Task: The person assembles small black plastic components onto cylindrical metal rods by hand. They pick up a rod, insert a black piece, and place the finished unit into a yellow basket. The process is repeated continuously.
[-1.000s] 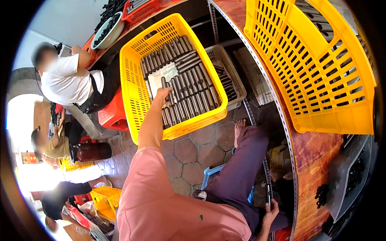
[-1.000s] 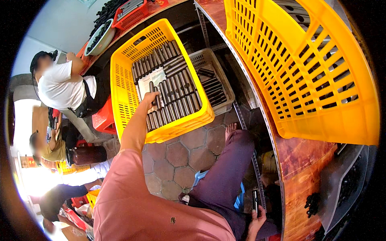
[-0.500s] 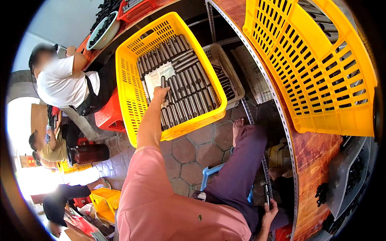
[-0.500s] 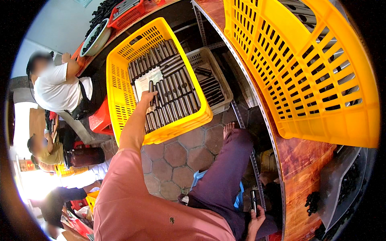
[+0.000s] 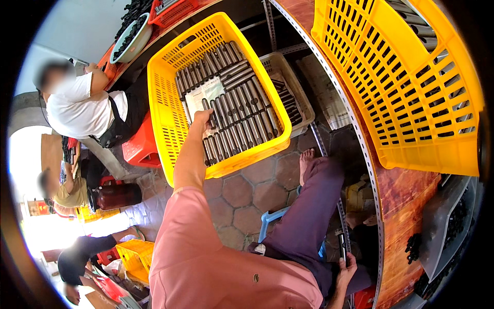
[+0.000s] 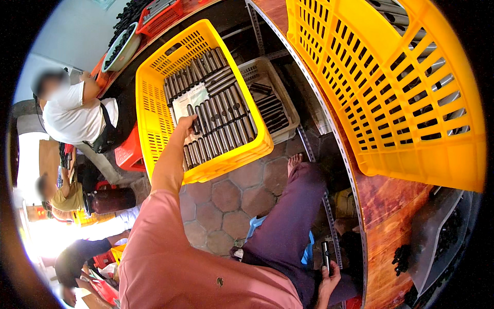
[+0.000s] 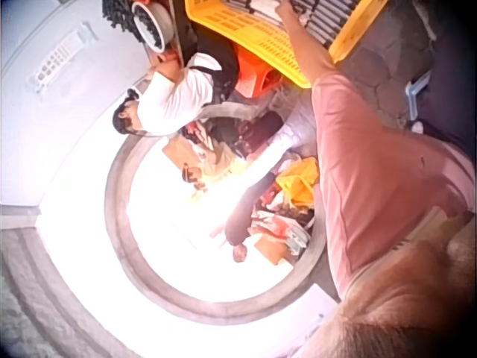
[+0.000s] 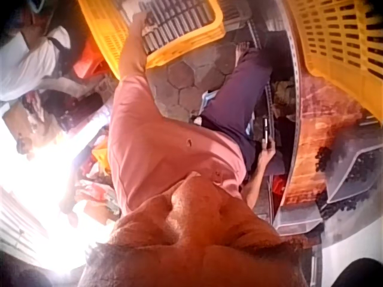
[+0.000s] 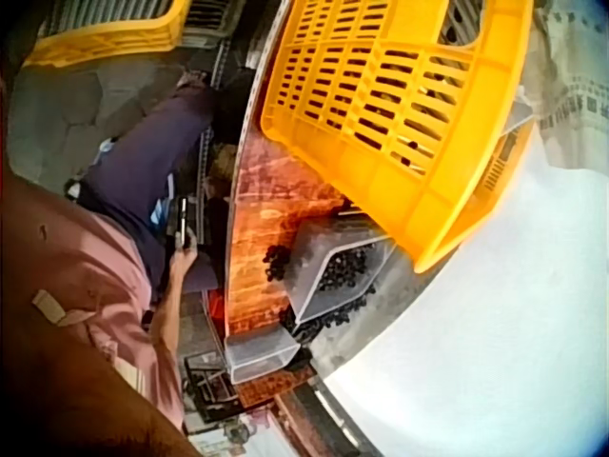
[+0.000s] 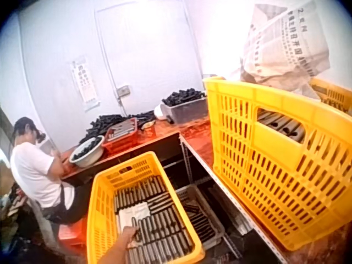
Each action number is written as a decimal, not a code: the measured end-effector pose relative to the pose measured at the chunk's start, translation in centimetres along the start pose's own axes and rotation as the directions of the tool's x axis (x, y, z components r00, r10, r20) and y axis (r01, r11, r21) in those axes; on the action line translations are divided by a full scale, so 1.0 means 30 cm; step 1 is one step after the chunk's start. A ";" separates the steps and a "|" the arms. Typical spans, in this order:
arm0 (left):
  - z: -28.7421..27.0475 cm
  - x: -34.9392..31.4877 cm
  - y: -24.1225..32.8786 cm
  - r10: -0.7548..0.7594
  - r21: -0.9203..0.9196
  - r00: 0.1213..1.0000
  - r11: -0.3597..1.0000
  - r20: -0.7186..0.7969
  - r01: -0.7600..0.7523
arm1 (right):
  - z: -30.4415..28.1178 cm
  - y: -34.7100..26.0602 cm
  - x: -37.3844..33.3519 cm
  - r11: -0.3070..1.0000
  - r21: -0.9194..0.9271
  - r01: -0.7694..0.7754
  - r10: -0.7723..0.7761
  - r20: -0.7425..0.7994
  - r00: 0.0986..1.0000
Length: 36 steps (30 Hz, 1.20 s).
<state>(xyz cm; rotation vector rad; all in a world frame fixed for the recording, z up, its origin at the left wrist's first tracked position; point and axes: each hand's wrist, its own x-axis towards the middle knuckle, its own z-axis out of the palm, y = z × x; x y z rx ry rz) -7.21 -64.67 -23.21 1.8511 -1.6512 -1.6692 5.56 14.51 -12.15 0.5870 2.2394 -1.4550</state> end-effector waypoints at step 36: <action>-0.094 0.052 -0.075 0.003 0.358 1.000 0.934 -0.031 0.008 | -0.014 0.041 0.028 0.995 -0.075 0.069 -0.068 0.019 0.997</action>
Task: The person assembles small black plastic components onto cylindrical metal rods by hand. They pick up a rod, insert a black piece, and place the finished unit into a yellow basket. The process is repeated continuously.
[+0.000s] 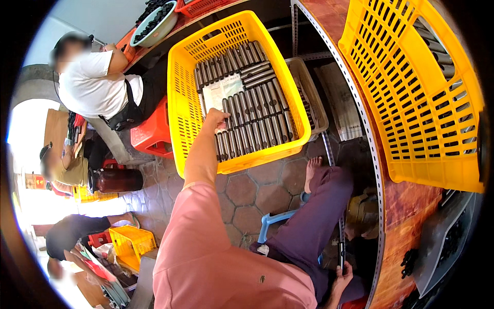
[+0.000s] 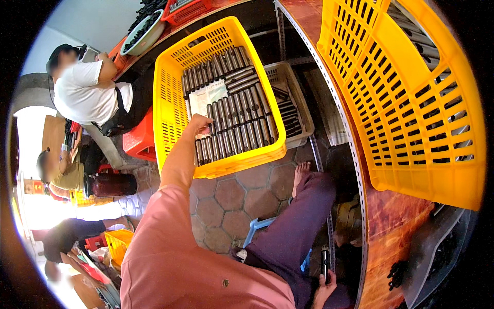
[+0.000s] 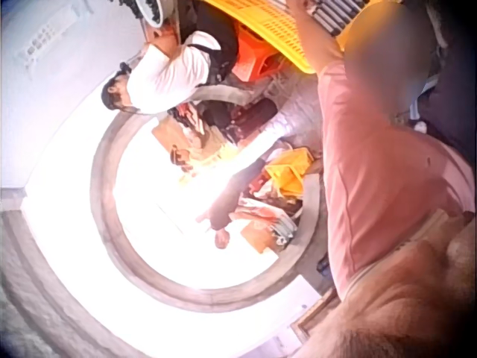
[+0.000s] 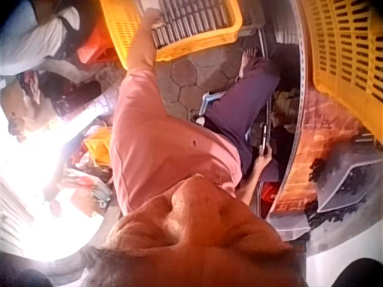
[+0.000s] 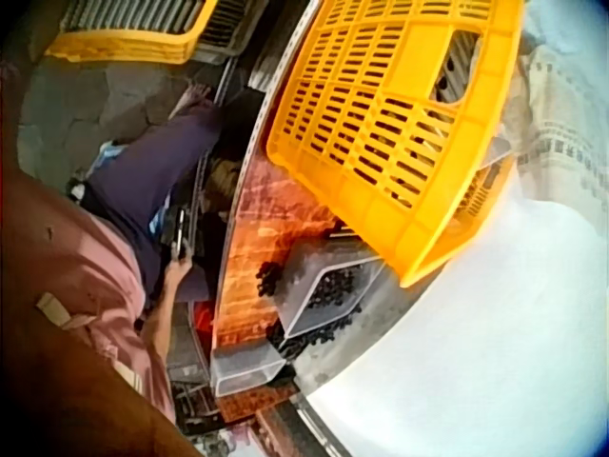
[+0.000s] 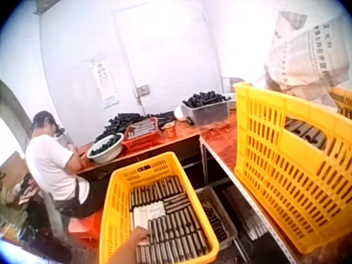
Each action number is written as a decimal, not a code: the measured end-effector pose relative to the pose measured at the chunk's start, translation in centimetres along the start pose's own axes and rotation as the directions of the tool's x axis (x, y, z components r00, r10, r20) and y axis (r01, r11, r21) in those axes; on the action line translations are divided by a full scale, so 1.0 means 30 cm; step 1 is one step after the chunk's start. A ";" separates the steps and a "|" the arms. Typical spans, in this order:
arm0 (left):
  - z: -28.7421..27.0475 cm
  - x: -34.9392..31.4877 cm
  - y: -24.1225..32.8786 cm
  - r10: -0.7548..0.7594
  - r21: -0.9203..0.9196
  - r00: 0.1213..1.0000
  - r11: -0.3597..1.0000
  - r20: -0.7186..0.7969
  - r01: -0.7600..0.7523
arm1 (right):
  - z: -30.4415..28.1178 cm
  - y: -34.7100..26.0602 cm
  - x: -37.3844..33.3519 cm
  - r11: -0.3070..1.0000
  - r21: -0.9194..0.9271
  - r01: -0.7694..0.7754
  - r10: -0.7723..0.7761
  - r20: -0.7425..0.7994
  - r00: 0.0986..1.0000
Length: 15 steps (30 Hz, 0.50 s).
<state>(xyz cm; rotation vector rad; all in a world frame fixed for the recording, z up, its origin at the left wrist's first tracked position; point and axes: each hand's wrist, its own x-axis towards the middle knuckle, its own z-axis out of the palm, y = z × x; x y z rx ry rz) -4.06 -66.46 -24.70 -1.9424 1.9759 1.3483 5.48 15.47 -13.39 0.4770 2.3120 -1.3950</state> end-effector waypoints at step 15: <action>-0.058 -0.589 0.395 0.818 0.130 0.483 0.540 -0.313 -0.831 | 0.121 -0.525 -0.022 0.986 0.033 0.164 -0.167 0.137 0.976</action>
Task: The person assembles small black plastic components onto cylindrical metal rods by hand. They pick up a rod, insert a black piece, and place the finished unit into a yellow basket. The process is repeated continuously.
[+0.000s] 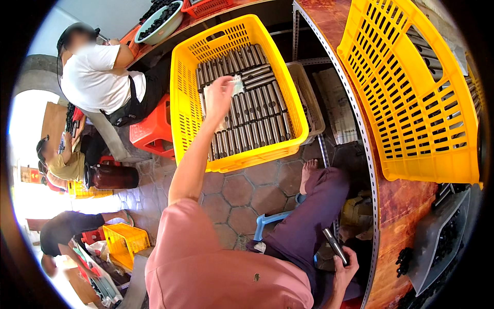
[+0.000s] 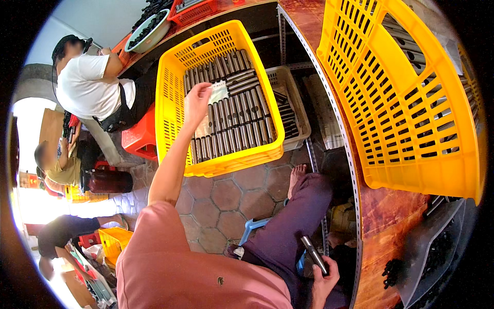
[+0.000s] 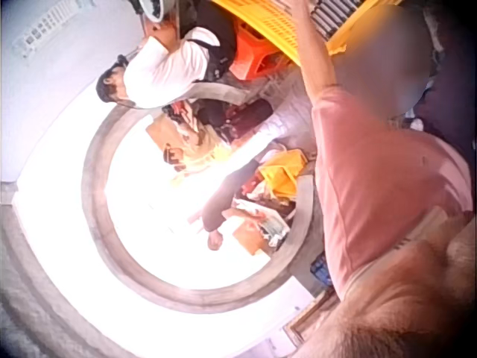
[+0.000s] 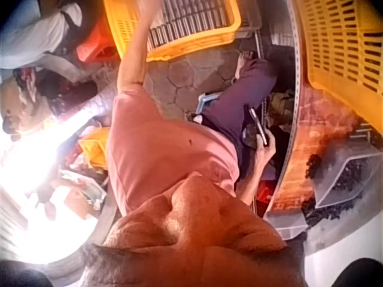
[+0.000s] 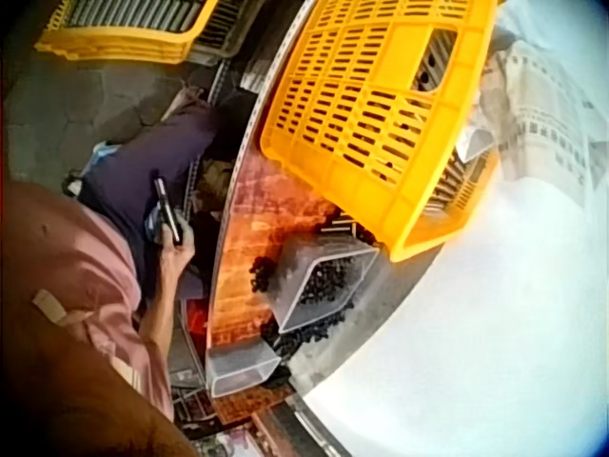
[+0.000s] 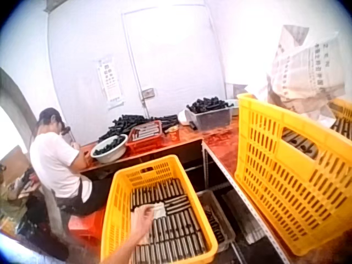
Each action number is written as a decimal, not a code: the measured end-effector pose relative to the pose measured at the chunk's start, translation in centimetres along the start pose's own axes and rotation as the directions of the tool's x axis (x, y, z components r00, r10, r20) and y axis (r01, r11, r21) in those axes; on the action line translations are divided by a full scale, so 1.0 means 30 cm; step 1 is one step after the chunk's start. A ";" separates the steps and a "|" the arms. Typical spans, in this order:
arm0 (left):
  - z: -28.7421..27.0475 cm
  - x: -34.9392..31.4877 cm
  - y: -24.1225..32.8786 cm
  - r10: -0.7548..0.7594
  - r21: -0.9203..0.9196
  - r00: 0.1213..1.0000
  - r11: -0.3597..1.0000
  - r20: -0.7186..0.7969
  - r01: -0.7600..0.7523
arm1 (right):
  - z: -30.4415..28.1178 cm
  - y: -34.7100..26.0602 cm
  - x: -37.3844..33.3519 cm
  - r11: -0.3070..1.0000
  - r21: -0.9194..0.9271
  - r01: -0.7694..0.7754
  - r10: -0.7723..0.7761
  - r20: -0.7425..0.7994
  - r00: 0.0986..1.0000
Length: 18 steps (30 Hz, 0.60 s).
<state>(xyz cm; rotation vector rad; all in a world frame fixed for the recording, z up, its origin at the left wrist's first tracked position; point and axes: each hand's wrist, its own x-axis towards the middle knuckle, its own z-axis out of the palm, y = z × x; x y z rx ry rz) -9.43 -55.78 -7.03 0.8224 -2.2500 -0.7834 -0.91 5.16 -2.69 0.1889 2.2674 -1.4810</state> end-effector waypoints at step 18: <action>-0.202 -0.636 0.639 0.452 -0.369 0.527 0.892 0.720 -0.261 | 0.194 -0.316 0.101 0.881 -0.004 0.474 -0.460 0.229 0.858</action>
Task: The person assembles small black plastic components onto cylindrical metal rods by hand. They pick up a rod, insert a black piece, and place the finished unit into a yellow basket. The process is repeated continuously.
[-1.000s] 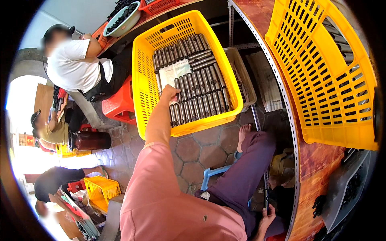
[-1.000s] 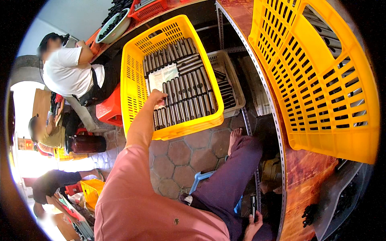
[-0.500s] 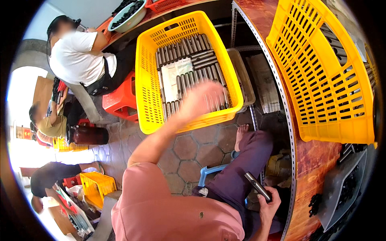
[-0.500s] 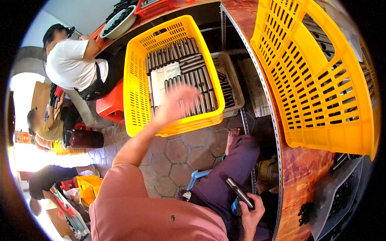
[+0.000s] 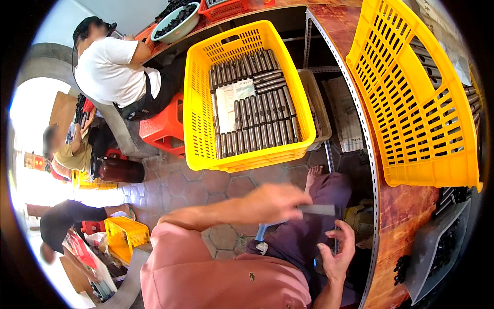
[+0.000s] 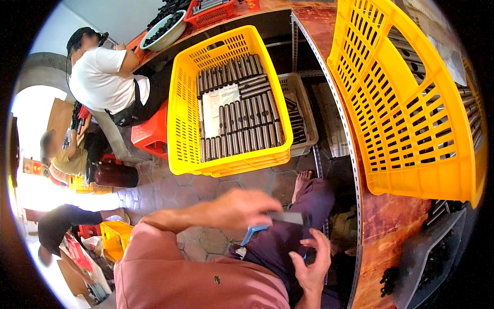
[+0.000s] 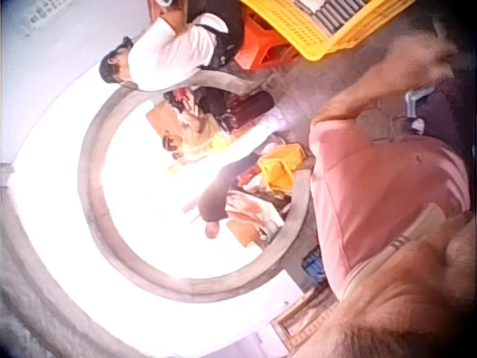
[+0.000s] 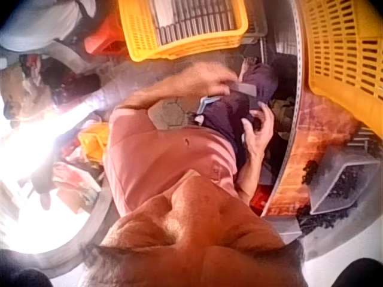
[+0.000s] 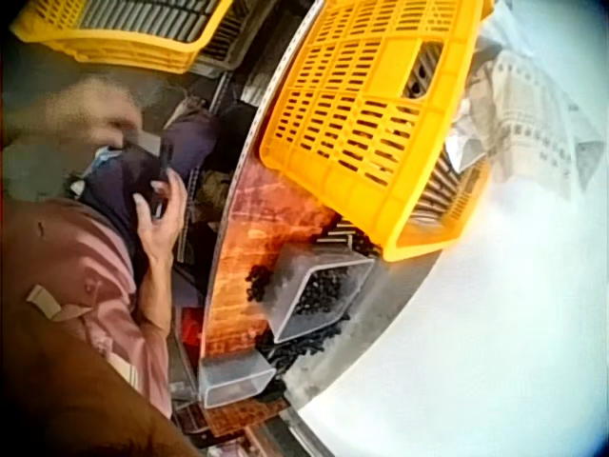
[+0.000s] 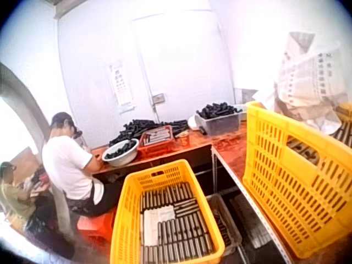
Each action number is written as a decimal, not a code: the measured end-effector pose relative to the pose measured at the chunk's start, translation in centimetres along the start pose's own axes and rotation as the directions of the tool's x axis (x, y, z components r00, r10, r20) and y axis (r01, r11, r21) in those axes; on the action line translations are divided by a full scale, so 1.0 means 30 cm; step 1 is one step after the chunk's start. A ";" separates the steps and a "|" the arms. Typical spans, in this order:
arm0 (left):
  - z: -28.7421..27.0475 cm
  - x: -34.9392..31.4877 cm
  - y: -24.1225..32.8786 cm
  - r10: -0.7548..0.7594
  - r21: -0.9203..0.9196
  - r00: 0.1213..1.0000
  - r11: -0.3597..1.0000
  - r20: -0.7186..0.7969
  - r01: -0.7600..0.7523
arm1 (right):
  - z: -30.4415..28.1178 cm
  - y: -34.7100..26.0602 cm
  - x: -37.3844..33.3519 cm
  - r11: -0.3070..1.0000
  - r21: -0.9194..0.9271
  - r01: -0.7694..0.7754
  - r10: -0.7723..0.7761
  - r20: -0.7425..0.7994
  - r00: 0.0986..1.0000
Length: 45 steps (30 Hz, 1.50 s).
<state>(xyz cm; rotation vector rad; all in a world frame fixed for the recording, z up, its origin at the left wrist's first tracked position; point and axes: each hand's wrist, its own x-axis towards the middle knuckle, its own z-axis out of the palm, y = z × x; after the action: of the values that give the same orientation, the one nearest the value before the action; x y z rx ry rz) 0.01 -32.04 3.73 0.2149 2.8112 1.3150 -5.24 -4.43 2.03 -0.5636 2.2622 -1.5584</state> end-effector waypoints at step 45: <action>-0.355 -0.156 -1.338 -0.952 -0.553 0.160 0.283 -0.261 0.784 | -0.088 0.361 -0.374 0.846 -0.091 -0.525 0.529 0.020 0.849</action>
<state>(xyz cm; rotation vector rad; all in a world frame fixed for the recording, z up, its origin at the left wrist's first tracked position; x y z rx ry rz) -0.75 -66.20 -20.31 -1.8675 2.0581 1.4359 1.77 6.78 -6.67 0.0228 2.1987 -1.1642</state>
